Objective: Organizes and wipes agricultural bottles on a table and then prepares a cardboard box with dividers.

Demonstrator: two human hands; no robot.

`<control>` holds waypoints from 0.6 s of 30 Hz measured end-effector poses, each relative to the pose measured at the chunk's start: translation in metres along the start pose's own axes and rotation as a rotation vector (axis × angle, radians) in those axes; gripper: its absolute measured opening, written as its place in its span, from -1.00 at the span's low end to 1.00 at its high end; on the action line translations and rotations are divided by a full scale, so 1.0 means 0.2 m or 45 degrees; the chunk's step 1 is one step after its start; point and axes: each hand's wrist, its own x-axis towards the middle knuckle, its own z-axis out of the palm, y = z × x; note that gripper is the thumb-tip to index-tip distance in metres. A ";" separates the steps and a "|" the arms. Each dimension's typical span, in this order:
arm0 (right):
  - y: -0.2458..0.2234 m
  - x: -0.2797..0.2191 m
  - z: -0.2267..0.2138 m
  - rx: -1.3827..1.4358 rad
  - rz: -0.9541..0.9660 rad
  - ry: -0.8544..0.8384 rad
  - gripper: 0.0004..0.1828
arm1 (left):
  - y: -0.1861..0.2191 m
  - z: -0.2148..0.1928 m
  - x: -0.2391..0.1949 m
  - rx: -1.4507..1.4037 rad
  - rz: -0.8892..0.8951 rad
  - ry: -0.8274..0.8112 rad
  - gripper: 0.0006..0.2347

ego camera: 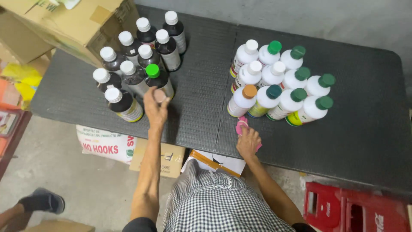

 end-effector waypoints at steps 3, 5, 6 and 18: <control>0.02 0.02 0.00 0.021 0.005 -0.050 -0.41 | 0.23 -0.02 -0.03 -0.179 -0.295 -0.070 -0.52; 0.04 0.01 -0.03 0.045 -0.019 -0.088 -0.40 | 0.27 0.03 -0.10 -0.221 -0.310 -0.018 -0.51; 0.03 0.03 -0.03 0.074 -0.014 -0.091 -0.40 | 0.29 0.07 -0.09 -0.280 -0.281 0.022 -0.51; -0.09 0.19 -0.21 1.525 0.468 -0.326 -0.57 | 0.68 0.31 -0.29 -0.621 -0.310 -0.340 -0.43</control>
